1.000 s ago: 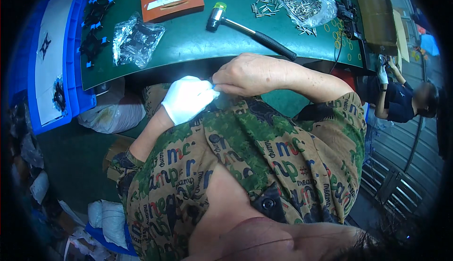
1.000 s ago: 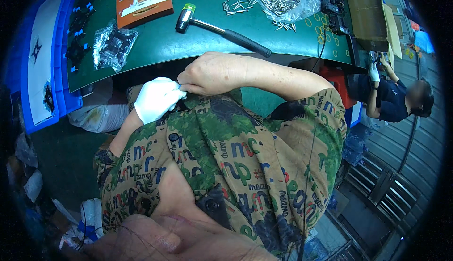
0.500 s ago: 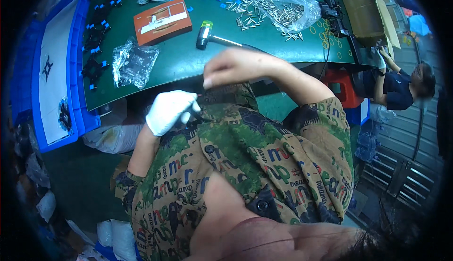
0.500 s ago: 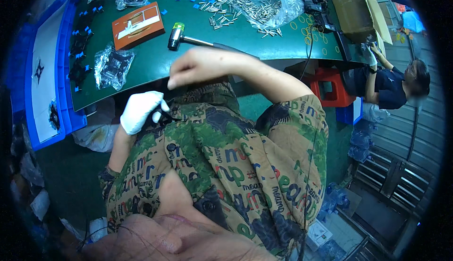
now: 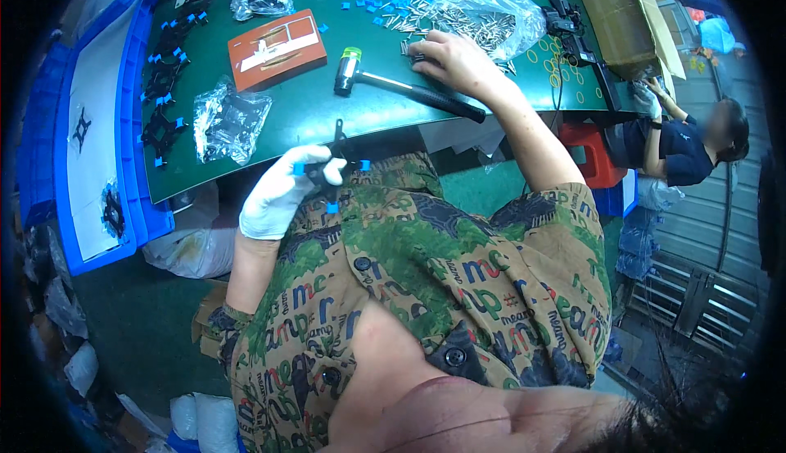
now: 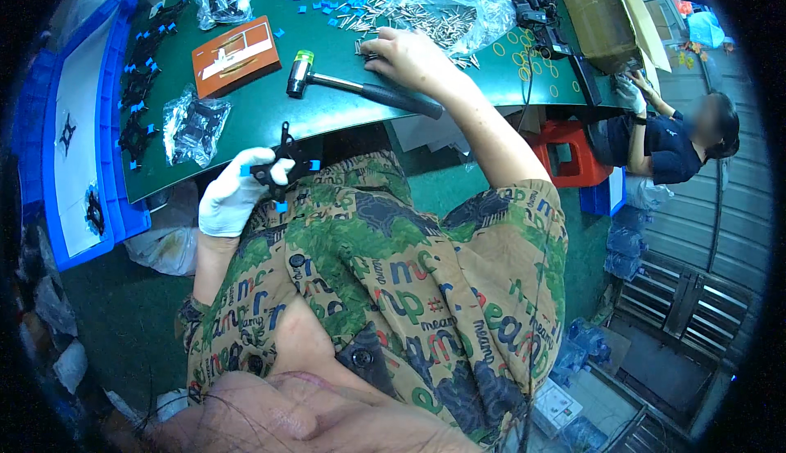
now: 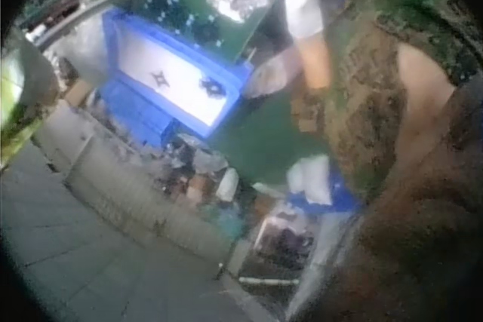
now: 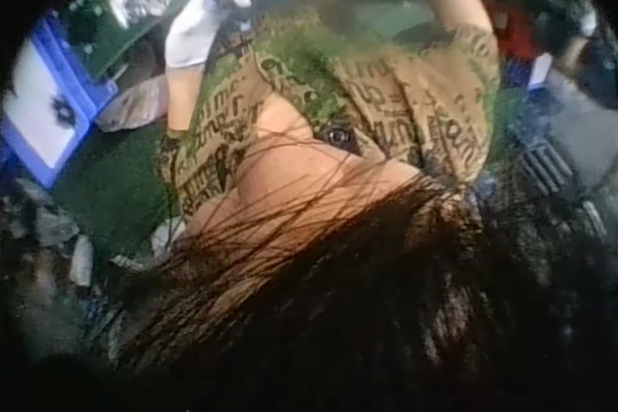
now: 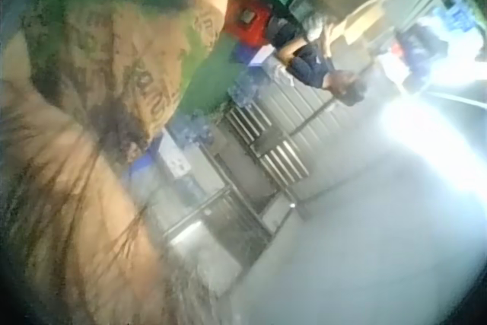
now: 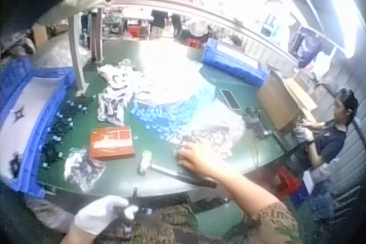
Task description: The person assembles small hardware components at a workbench. They pick up black plastic parts and metal pins, insert the pins into the plastic parts, and use a hammer to secure them. The person then places the assembled units into a clear plastic bag.
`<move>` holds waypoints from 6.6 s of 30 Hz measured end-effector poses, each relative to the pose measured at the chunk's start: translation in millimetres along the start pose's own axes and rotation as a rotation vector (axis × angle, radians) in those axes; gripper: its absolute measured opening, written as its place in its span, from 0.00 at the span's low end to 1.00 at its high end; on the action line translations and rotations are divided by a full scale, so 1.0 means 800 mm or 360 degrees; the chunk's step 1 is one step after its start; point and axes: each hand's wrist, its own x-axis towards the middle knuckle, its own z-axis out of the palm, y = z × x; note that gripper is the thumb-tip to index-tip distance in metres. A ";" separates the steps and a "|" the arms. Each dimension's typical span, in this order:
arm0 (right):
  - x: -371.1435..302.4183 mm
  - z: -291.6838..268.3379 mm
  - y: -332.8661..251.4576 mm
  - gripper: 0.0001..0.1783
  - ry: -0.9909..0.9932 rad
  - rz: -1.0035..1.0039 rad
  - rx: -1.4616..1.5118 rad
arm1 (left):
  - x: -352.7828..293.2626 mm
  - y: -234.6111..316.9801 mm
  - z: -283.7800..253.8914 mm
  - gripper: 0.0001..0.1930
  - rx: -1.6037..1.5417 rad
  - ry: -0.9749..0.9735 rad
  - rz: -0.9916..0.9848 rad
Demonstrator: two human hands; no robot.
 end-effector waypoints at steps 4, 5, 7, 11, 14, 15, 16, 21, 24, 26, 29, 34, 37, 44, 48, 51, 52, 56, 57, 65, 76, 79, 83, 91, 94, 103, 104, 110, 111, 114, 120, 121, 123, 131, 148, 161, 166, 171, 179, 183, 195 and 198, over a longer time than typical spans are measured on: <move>0.002 0.008 0.002 0.12 0.0034 -0.0061 -0.0043 | 0.009 -0.009 -0.006 0.18 0.0319 -0.0240 0.0064; 0.001 0.009 0.004 0.13 0.0030 -0.0066 -0.0034 | 0.007 -0.009 0.015 0.12 0.0340 -0.0082 0.0076; 0.000 0.008 0.005 0.13 0.0022 -0.0082 -0.0013 | 0.004 -0.003 0.002 0.09 0.0763 0.0074 -0.0178; -0.001 0.004 -0.006 0.14 0.0176 0.0031 0.0054 | 0.001 -0.006 -0.002 0.08 0.0764 0.0116 -0.0223; 0.003 0.011 -0.006 0.15 0.0096 0.0093 -0.0005 | 0.005 -0.015 0.001 0.21 0.0750 0.0118 -0.0081; 0.007 0.011 -0.008 0.15 0.0041 0.0086 -0.0003 | 0.007 -0.014 0.007 0.26 0.0714 0.0088 -0.0080; 0.008 0.011 -0.008 0.15 -0.0010 0.0085 -0.0001 | 0.009 -0.011 0.012 0.30 0.0682 0.0054 -0.0083; 0.013 0.013 -0.003 0.12 -0.0012 0.0031 0.0016 | 0.014 0.002 0.018 0.27 0.1255 0.0280 -0.0240; 0.012 0.013 0.002 0.10 0.0009 -0.0004 0.0033 | 0.012 -0.004 0.018 0.26 0.1433 0.0357 -0.0135; 0.012 0.014 0.004 0.10 0.0051 -0.0012 0.0058 | 0.010 -0.011 0.019 0.28 0.1420 0.0348 0.0113; 0.010 0.014 0.005 0.10 0.0179 0.0019 0.0115 | 0.009 -0.005 0.028 0.30 0.1162 0.0322 0.0082; 0.012 -0.003 -0.016 0.12 0.0220 0.0277 0.0829 | 0.018 -0.010 0.018 0.23 0.0920 0.0297 0.0045; 0.008 -0.008 -0.062 0.09 0.0144 0.0385 0.1784 | 0.024 -0.013 0.016 0.15 0.0951 0.0378 -0.0084; 0.022 0.003 -0.142 0.10 -0.0171 -0.0193 0.2104 | 0.038 0.002 0.043 0.15 0.1318 0.0445 -0.0225; 0.032 0.014 -0.151 0.09 -0.0240 -0.0277 0.2105 | 0.036 0.010 0.050 0.16 0.1528 0.0411 -0.0206; 0.032 0.016 -0.154 0.09 -0.0286 -0.0237 0.2049 | 0.033 0.013 0.054 0.16 0.1571 0.0403 -0.0193; 0.031 0.017 -0.154 0.09 -0.0294 -0.0222 0.2039 | 0.033 0.014 0.055 0.16 0.1594 0.0391 -0.0192; 0.033 0.028 -0.153 0.08 -0.0192 -0.0405 0.1885 | 0.032 0.009 0.045 0.15 0.1671 0.0361 -0.0196; 0.033 0.025 -0.153 0.08 -0.0173 -0.0448 0.1778 | 0.033 0.010 0.044 0.16 0.1729 0.0343 -0.0191; 0.026 0.022 -0.160 0.10 0.0060 -0.0663 0.1426 | 0.031 0.005 0.034 0.17 0.1797 0.0295 -0.0020; 0.020 0.034 -0.150 0.14 -0.0084 -0.0599 0.1195 | 0.020 0.004 0.023 0.15 0.1624 0.0393 -0.0138; 0.015 0.038 -0.154 0.17 0.0035 -0.0685 0.0979 | 0.011 0.005 0.014 0.16 0.1394 0.0310 -0.0215; 0.013 0.050 -0.159 0.16 0.0106 -0.0809 0.0816 | 0.004 -0.001 0.014 0.15 0.1380 0.0297 -0.0183; 0.001 0.068 -0.165 0.16 0.0275 -0.0842 0.0801 | 0.003 0.000 0.019 0.15 0.1532 0.0207 -0.0205; -0.008 0.078 -0.168 0.13 0.0324 -0.0784 0.0759 | 0.003 -0.001 0.020 0.14 0.1716 0.0168 -0.0180; -0.015 0.084 -0.179 0.14 0.0493 -0.0670 0.0773 | 0.001 -0.010 0.015 0.09 0.2040 0.0109 0.0248; -0.013 0.081 -0.178 0.14 0.0475 -0.0695 0.0773 | 0.001 -0.015 0.007 0.09 0.2143 0.0077 0.0405; 0.020 0.041 -0.139 0.14 0.0609 -0.0676 0.0474 | 0.005 -0.006 0.003 0.13 0.2228 0.0226 0.0314; 0.034 0.026 -0.123 0.13 0.0575 -0.0583 0.0476 | 0.004 -0.002 0.006 0.13 0.2085 0.0254 0.0196; 0.085 0.024 -0.070 0.12 0.0506 -0.0237 0.0409 | 0.006 -0.013 -0.002 0.14 0.2328 0.0054 0.0458; 0.152 0.052 -0.036 0.14 0.0191 -0.0199 0.0171 | 0.007 -0.016 0.008 0.14 0.2412 0.0007 0.0466; 0.158 0.054 -0.035 0.14 0.0157 -0.0217 0.0167 | 0.007 -0.016 0.007 0.15 0.2466 0.0022 0.0531; 0.167 0.055 -0.032 0.15 0.0094 -0.0279 0.0113 | 0.004 -0.013 0.008 0.15 0.2296 0.0070 0.0234; 0.181 0.058 -0.030 0.16 0.0105 -0.0358 0.0012 | 0.003 -0.010 0.015 0.15 0.2135 0.0105 -0.0045; -0.010 0.021 -0.174 0.15 -0.0394 -0.0422 0.1084 | 0.012 -0.020 0.017 0.16 0.2130 0.0109 -0.0187; -0.004 0.004 -0.157 0.19 -0.0730 -0.0212 0.1215 | 0.013 -0.019 0.023 0.18 0.2210 0.0061 -0.0143; -0.009 -0.009 -0.155 0.18 -0.0910 -0.0281 0.0967 | 0.012 -0.018 0.023 0.17 0.2224 0.0022 -0.0088; -0.006 -0.010 -0.157 0.18 -0.0980 -0.0396 0.0858 | 0.013 -0.015 0.029 0.17 0.2175 0.0037 -0.0198; 0.001 -0.012 -0.160 0.18 -0.1123 -0.0486 0.0831 | 0.012 -0.018 0.026 0.17 0.2336 -0.0101 -0.0012; 0.007 -0.017 -0.160 0.18 -0.1229 -0.0478 0.0869 | 0.014 -0.018 0.030 0.17 0.2504 -0.0206 0.0133; 0.027 0.002 -0.157 0.23 -0.1743 -0.0140 0.1412 | 0.008 -0.027 0.021 0.11 0.1871 -0.0018 -0.0386; 0.021 0.040 -0.147 0.24 -0.1994 0.0002 0.1726 | 0.002 -0.011 0.021 0.16 0.1495 -0.0035 -0.0597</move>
